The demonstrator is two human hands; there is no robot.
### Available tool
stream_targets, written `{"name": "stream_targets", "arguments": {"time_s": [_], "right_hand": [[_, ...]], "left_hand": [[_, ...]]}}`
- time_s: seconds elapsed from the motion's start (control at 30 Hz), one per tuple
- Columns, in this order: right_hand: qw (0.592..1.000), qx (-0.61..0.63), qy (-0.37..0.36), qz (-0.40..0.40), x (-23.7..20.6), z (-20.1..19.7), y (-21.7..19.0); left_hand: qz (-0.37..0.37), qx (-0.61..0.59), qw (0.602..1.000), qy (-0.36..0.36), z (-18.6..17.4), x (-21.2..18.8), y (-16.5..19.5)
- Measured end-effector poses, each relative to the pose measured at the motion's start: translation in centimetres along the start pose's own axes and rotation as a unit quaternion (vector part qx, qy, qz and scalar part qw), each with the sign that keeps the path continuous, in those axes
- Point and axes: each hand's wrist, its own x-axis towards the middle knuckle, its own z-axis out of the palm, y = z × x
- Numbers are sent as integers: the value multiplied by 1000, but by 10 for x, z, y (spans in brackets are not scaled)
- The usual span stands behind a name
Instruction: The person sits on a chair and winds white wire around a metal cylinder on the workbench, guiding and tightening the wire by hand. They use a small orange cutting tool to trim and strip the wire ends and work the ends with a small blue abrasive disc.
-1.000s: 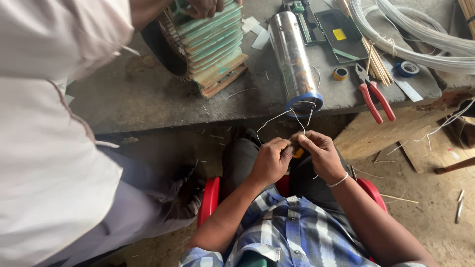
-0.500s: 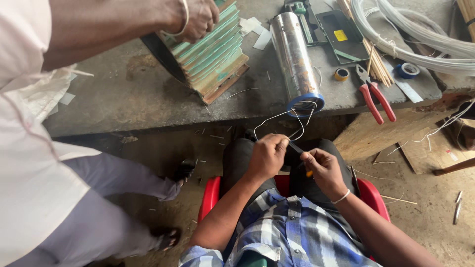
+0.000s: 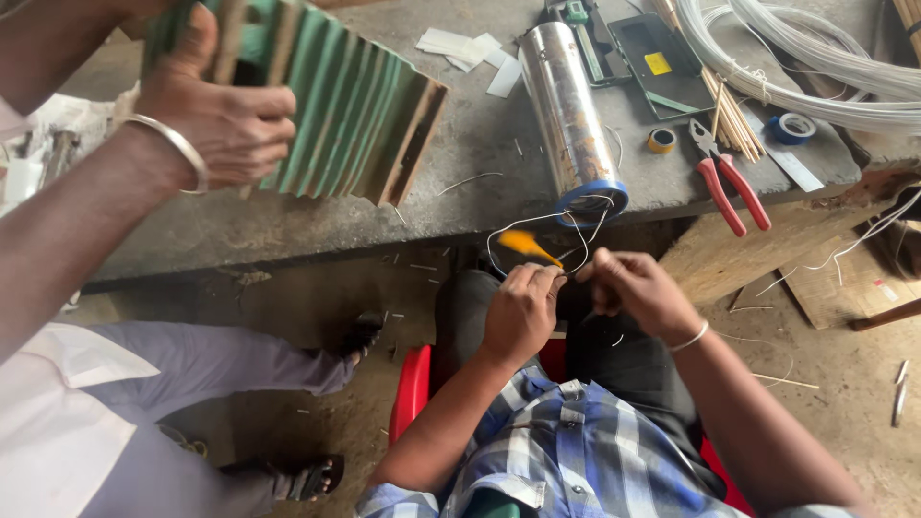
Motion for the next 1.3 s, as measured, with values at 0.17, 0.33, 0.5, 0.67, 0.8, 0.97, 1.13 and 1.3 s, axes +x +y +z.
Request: {"name": "stream_targets", "arguments": {"time_s": [0.17,0.33,0.5,0.67,0.8,0.97,1.13,1.3], "right_hand": [[987,-21,-17,-160,3,18,19],[990,-35,67,-117,4,24,51],[982,-61,164,-72,-20,12,79],[979,-104,76,-161,-22,12,31],[975,-219,11,-41,8,17,-29],[987,-143,-57,35,27,1,-37],[982,181,-12,-56,14,-7,6],[990,-9,17,-138,6,25,31]], "left_hand": [[-81,-158,982,-62,-3,4,4],[-112,-133,984,-44,-5,5,6],[-64,-65,996,-16,-3,4,1],[-113,-147,983,-9,0,3,-1],[25,10,999,-33,3,-8,2],[92,108,990,-23,9,-10,-4],[12,48,999,-4,13,-10,-8],[-63,-39,996,-52,13,-9,-7]]}}
